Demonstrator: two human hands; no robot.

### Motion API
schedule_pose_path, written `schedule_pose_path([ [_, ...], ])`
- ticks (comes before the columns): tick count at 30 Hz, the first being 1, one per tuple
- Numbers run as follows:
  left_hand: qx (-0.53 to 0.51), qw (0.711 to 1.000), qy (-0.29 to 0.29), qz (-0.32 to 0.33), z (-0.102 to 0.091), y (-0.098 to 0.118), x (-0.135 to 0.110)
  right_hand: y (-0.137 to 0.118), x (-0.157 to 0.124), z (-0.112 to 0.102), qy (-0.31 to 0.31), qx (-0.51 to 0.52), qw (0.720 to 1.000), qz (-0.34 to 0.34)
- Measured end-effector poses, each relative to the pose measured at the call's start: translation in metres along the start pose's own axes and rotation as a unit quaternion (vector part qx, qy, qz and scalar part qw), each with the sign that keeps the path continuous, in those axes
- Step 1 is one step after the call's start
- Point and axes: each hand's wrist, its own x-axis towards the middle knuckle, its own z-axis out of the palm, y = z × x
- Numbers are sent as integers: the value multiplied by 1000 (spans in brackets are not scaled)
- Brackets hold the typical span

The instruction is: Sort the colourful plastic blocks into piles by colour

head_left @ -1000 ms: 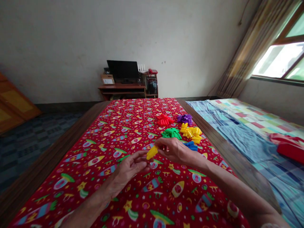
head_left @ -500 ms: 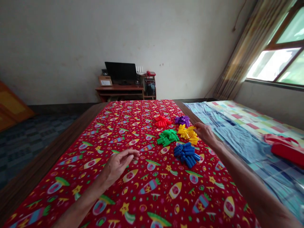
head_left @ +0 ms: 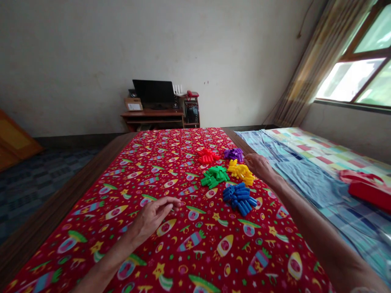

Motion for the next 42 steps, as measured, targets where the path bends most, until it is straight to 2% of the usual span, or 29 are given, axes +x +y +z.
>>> schedule_pose_path([
  [5,-14,999,-30,-20,2,-6,-3,-23,45,3,-123,-70,989,41],
  [11,-4,999,-35,-9,1,-10,-4,-34,64,20,-177,-84,981,7],
  [14,4,999,-35,-7,1,-12,-4,-35,63,20,-185,-80,979,-9],
  [18,0,999,-47,-14,1,-13,-3,-24,61,7,-176,-58,982,-21],
  [20,-3,999,-47,-18,1,-13,-3,-7,59,-1,-154,-30,987,-32],
  [23,-10,999,-46,-23,2,-13,-2,30,49,-13,-134,9,987,-85],
  [26,-16,998,-50,-31,4,-11,-2,64,33,-18,-161,-11,980,-115],
  [28,-14,998,-52,-35,6,-10,-2,74,23,-18,-205,-37,971,-114],
  [31,3,998,-52,-30,7,-9,-1,67,14,-16,-259,-50,955,-134],
  [35,25,998,-59,-27,7,-10,-2,49,12,-11,-261,-45,955,-134],
  [39,4,998,-61,-29,7,-12,-3,46,10,-8,-264,-44,959,-89],
  [42,5,998,-58,-32,6,-8,-3,45,3,-15,-256,-51,962,-78],
])
